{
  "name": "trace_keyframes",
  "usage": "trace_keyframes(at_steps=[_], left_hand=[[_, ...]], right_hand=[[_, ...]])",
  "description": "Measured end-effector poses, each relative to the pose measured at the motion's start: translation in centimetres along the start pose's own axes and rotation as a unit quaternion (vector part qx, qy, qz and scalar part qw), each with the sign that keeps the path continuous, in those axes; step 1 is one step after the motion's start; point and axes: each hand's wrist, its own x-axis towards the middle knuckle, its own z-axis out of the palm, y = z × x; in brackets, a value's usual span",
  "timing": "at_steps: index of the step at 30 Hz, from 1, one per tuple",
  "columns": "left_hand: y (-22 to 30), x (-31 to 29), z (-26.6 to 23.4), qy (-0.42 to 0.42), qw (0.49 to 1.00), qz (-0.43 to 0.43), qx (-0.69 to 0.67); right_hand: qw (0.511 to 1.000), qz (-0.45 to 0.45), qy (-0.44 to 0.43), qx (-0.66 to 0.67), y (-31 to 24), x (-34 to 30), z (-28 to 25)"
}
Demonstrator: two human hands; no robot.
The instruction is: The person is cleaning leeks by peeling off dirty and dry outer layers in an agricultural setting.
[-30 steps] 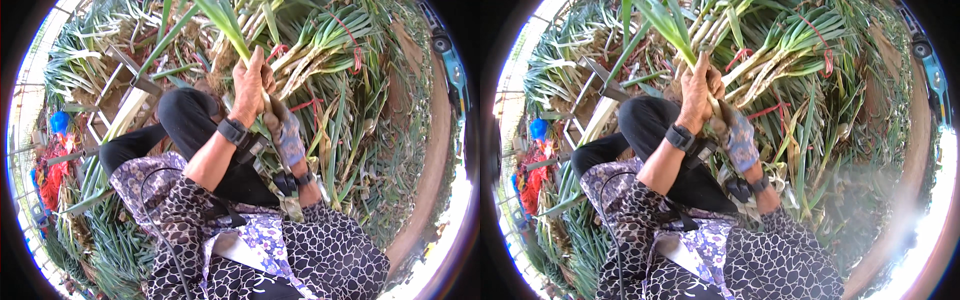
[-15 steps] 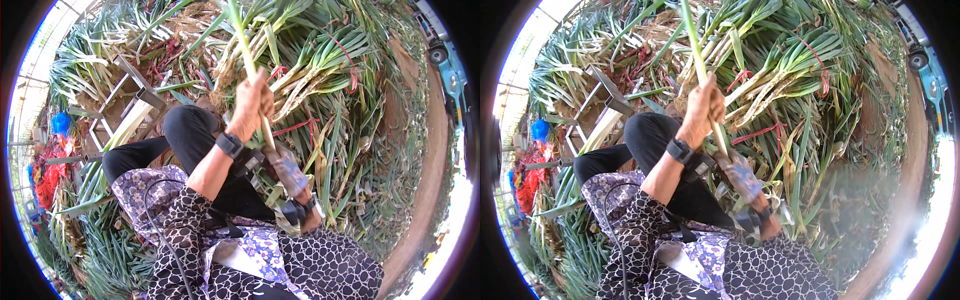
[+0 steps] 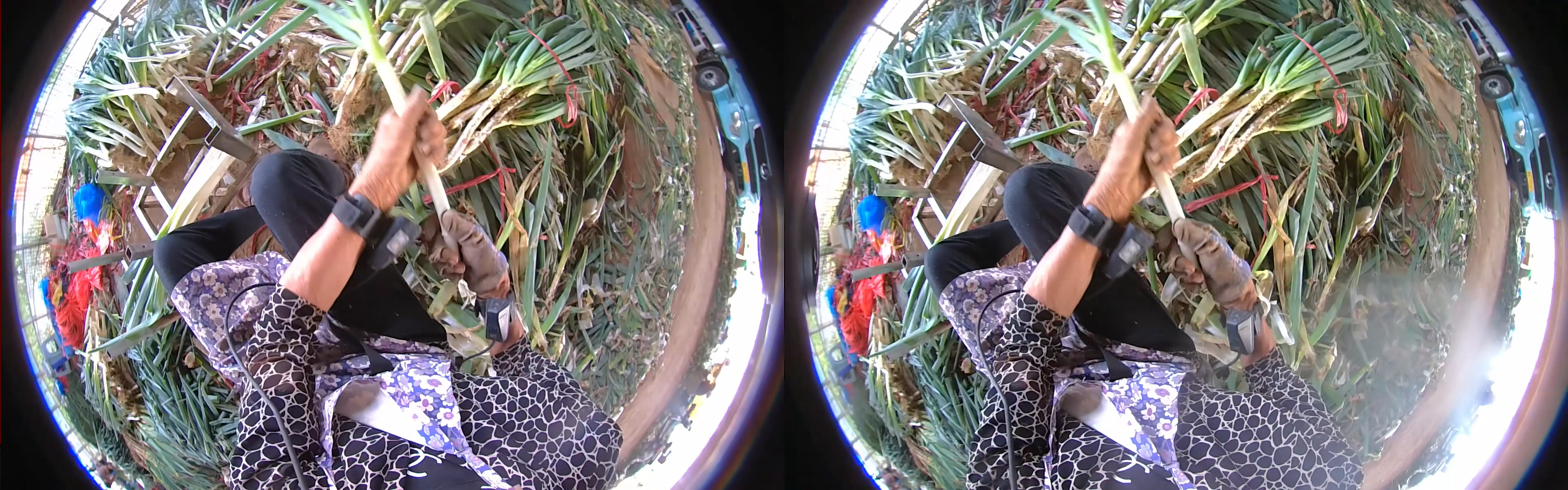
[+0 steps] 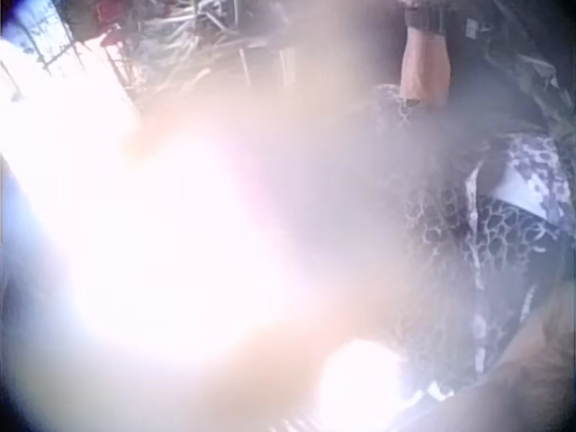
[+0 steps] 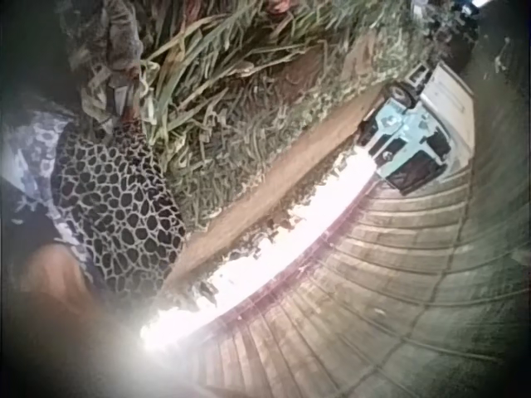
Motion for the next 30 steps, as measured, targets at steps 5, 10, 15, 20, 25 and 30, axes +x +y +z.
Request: trace_keyframes(at_steps=[5, 10, 15, 20, 25, 30], left_hand=[[-2.3, -1.0, -0.2, -0.051, 0.999, 0.008, 0.002], [-2.3, 1.1, -0.4, 0.048, 0.97, 0.149, 0.186], [-1.8, 2.1, -0.9, 0.036, 0.966, 0.157, 0.201], [-1.4, 1.7, -1.1, -0.04, 0.987, 0.112, 0.107], [-1.1, -0.3, -0.7, -0.093, 0.991, 0.085, 0.034], [-0.1, -0.3, -1.1, -0.053, 0.987, 0.102, 0.113]], right_hand=[[0.988, -0.039, -0.09, 0.12, -0.6, 1.8, 0.7], [0.993, -0.06, 0.072, -0.071, -0.4, 0.0, 1.9], [0.966, -0.088, 0.181, -0.165, 0.5, -1.4, 3.3], [0.982, -0.106, 0.139, -0.068, 0.4, -1.5, 2.5], [0.984, -0.096, 0.132, -0.077, 0.1, -0.7, 2.1], [0.966, -0.085, 0.153, -0.191, 1.3, 0.2, 3.1]])
